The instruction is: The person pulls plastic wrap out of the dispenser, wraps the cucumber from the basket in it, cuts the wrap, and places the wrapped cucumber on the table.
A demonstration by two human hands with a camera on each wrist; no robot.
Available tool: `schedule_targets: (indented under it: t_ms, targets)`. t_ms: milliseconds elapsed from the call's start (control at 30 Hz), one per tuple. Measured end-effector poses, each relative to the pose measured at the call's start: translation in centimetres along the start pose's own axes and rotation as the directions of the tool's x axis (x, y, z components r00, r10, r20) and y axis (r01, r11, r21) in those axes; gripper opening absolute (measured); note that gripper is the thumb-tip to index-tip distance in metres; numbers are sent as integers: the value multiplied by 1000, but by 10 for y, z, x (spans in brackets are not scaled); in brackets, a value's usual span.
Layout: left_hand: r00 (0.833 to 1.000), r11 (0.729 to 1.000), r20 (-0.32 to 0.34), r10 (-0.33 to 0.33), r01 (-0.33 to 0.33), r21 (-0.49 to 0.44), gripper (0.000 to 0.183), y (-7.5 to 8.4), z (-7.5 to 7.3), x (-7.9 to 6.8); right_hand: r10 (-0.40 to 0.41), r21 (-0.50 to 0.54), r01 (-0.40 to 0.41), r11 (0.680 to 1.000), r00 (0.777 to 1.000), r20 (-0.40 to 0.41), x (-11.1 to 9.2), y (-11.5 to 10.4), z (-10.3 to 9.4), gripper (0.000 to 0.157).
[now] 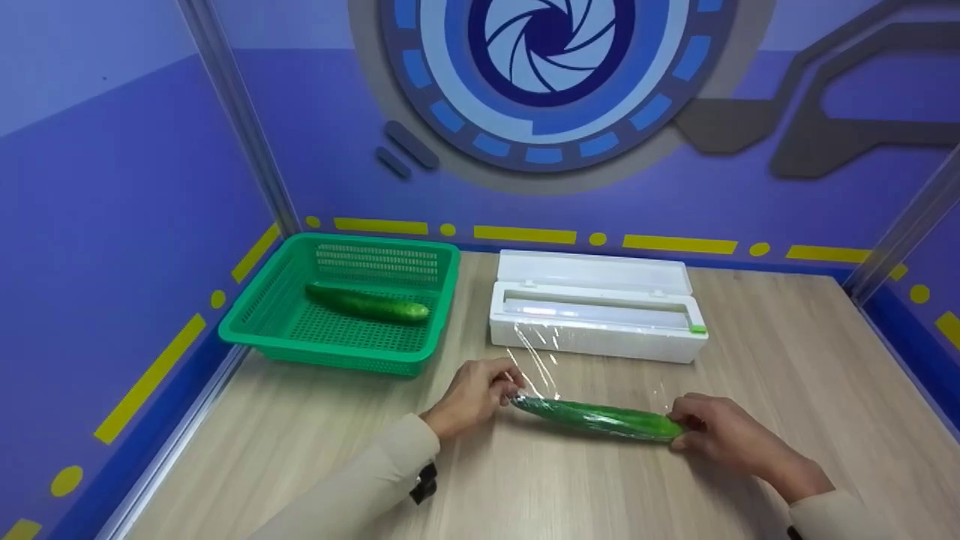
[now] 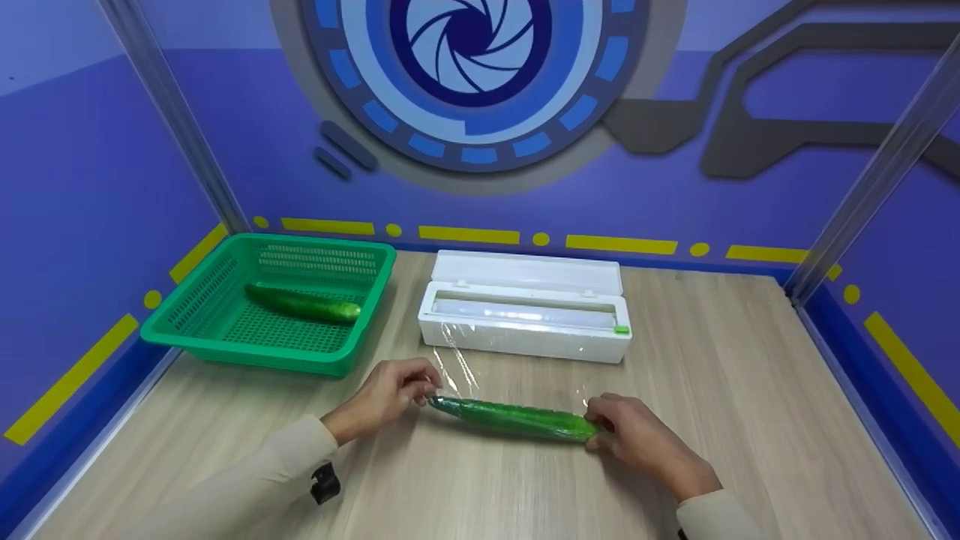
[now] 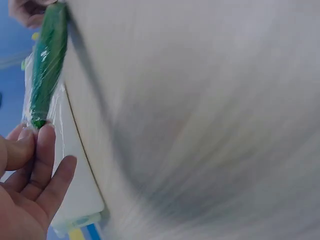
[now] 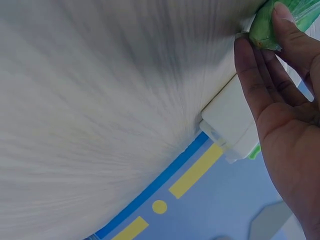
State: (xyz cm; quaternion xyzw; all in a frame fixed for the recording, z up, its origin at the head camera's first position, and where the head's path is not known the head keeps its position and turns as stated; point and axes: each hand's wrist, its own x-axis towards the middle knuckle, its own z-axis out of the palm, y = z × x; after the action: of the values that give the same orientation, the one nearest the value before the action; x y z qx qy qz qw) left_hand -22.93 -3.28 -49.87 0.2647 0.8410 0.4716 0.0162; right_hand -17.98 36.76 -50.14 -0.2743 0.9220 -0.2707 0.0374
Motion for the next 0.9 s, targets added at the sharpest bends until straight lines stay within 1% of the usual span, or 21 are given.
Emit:
schedule_targets:
  t_ms: [67,100,133,167,200,267,300,367,433,500,633,733,800,900]
  targets:
    - [999,997,20,-44,45,-67,17,-2,0,2,10,4,-10,1000,1000,9,0,0,0,21]
    - [998,993,27,-59,61,-99,17,-3,0,3,17,7,-17,1000,1000,16,0,0,-1,21]
    - [998,991,31,-61,64,-117,17,-5,-1,3,21,10,-22,1000,1000,21,0,0,-1,20]
    - [998,993,35,-44,48,-105,17,-7,-1,3,24,13,-24,1000,999,25,0,0,-1,20]
    - [999,997,37,-15,18,-80,17,-9,-2,3,28,15,-29,999,999,30,0,0,-1,20]
    - [998,998,35,58,-58,-5,18,-12,-5,2,31,15,-32,999,999,36,0,0,-1,19]
    - [994,994,34,102,-104,44,19,-14,-6,1,29,14,-30,999,999,35,0,0,-1,18]
    - [984,974,31,178,-181,137,18,-18,-7,0,20,9,-20,1000,999,29,0,0,0,18]
    - [978,964,29,207,-209,164,17,-20,-9,-2,2,1,-2,1000,1000,18,-1,-1,0,18]
    - [980,966,19,197,-198,166,17,-22,-9,-4,-15,-7,15,1000,1000,8,-1,-1,1,19]
    - [993,986,-17,116,-113,124,19,-21,-9,-1,-52,-27,52,998,999,-4,-1,0,3,21]
    - [997,993,-26,67,-64,100,23,-19,-9,5,-95,-44,94,995,995,-22,-2,1,3,22]
    - [998,993,-23,53,-50,110,26,-19,-8,9,-122,-47,121,992,992,-36,-3,2,3,22]
    - [998,989,-23,57,-53,139,27,-20,-6,13,-152,-55,149,987,987,-52,-3,2,3,23]
